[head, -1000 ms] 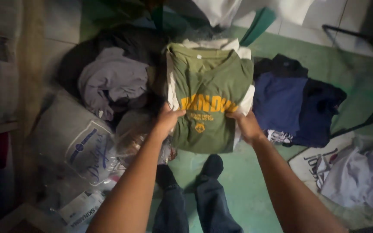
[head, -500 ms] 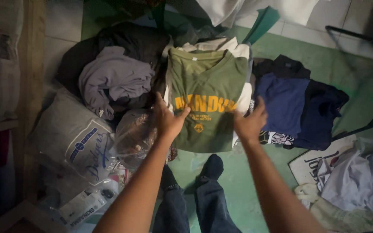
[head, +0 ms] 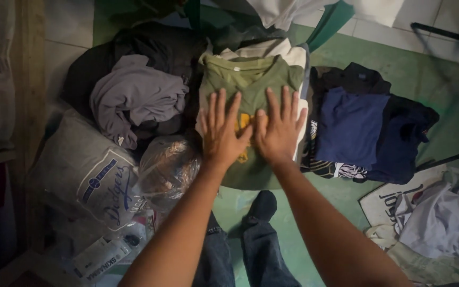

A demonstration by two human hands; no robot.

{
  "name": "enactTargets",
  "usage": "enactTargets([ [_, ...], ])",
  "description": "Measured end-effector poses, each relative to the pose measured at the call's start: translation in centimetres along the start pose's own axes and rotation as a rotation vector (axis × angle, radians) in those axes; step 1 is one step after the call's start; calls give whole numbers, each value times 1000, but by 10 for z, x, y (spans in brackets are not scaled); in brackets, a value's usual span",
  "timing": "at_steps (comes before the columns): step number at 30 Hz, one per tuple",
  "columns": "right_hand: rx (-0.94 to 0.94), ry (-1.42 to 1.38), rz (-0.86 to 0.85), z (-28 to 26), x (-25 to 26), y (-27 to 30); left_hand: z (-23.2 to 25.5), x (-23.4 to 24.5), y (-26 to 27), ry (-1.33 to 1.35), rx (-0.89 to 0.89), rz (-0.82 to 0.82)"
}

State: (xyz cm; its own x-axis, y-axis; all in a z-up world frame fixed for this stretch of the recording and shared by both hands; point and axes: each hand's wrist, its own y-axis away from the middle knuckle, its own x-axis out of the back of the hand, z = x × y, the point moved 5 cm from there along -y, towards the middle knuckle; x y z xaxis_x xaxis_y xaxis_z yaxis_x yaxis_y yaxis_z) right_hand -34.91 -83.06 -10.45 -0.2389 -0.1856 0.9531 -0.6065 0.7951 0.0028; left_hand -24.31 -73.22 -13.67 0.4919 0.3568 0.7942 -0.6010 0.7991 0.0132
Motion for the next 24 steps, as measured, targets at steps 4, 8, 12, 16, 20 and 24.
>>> enactTargets([
  [4, 4, -101, 25, 25, -4, 0, 23, -16, -4, -50, -40, -39],
  [8, 4, -116, 34, 45, -11, -2, 35, -29, -4, -64, -11, -58],
  [12, 28, -166, 57, 65, -14, -6, 47, -42, -7, -45, 7, -46],
  [16, 40, -182, 68, 79, -19, 0, 51, -51, -4, -38, -8, -28],
  [20, 52, -192, 93, 95, -25, -3, 54, -68, -10, -17, -12, -30],
  [24, 8, -173, 43, 100, -34, -1, 47, -75, -8, -18, 5, -40],
])
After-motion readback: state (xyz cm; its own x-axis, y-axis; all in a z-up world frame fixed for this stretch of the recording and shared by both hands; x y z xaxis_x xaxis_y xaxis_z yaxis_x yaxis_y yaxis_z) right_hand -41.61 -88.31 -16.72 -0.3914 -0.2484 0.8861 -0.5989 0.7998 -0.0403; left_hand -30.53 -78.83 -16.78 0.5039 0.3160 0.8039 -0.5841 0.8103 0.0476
